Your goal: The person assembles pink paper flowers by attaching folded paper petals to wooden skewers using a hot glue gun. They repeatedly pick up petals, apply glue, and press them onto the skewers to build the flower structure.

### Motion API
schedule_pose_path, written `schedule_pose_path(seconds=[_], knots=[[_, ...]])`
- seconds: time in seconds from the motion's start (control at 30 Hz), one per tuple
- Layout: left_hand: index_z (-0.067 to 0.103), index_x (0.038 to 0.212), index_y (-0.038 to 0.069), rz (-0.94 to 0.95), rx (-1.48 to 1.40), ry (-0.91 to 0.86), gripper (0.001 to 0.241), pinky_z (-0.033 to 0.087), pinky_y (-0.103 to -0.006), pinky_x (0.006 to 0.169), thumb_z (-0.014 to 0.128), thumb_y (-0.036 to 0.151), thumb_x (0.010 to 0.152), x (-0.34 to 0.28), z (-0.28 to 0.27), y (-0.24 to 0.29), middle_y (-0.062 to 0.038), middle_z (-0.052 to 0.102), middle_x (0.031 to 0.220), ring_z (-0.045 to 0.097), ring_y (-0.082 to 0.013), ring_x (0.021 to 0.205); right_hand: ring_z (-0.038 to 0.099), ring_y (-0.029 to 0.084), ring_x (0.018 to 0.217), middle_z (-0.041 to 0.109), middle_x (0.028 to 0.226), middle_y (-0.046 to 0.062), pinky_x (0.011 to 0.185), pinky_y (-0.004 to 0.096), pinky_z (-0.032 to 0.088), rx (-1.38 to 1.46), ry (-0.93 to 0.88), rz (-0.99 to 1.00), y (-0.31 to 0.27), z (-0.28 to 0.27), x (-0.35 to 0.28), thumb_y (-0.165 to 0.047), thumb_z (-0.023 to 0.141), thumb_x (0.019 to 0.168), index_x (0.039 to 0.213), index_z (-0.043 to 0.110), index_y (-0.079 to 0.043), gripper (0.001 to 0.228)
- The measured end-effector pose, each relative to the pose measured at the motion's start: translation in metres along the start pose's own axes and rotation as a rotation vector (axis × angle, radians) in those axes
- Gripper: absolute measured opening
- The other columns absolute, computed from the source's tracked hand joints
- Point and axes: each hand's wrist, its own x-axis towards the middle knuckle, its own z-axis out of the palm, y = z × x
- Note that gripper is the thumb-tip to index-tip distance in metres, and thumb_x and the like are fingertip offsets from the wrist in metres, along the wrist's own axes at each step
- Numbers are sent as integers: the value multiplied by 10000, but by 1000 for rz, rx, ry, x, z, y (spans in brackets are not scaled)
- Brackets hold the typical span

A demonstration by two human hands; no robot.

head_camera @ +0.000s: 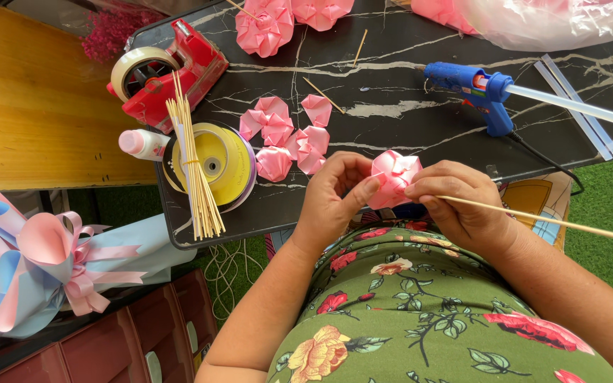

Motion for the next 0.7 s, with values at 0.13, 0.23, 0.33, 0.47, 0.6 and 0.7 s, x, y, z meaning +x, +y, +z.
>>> schedule_pose_path(seconds=[0.13, 0.23, 0.33, 0.47, 0.6, 0.7], knots=[[636, 980, 29, -229, -220, -84, 214, 510, -178, 650, 728, 189, 870, 1, 3, -3, -11, 609, 823, 581, -27, 737, 610, 287, 593, 662, 777, 117, 541, 384, 509, -8, -20, -30, -4, 1, -2, -181, 498, 949, 910, 673, -29, 235], [639, 897, 26, -268, -308, -75, 176, 516, -184, 633, 756, 139, 831, 2, 3, 0, -41, 630, 796, 603, -44, 697, 610, 291, 596, 662, 788, 113, 542, 380, 507, -11, -22, -24, -6, 1, -1, -193, 493, 957, 920, 671, -42, 236], [637, 921, 20, -304, -348, -52, 193, 516, -181, 618, 755, 144, 832, 5, 5, 0, -37, 645, 785, 599, -40, 695, 613, 286, 600, 660, 777, 100, 556, 373, 513, -24, -7, -25, -6, 1, 1, -182, 499, 954, 923, 679, -48, 227], [624, 1043, 18, -300, -305, 20, 329, 521, -183, 654, 779, 196, 814, 2, 3, -1, -36, 642, 880, 604, -37, 765, 627, 280, 616, 663, 764, 101, 557, 356, 517, -52, 30, -2, -5, -1, 7, -165, 512, 952, 925, 680, -29, 218], [583, 1109, 21, -301, -298, 36, 483, 502, -177, 667, 821, 245, 753, -11, 5, -8, -26, 581, 893, 583, -57, 778, 628, 267, 626, 651, 732, 91, 565, 360, 519, -83, 80, 2, 0, -1, 9, -144, 525, 958, 942, 681, -10, 207], [602, 1062, 63, -322, -238, 26, 468, 493, -154, 670, 858, 217, 701, -13, 17, 3, -1, 613, 819, 604, -44, 750, 632, 266, 635, 647, 716, 90, 581, 357, 525, -73, 98, 19, -1, 4, 11, -133, 525, 962, 945, 678, 0, 204]])
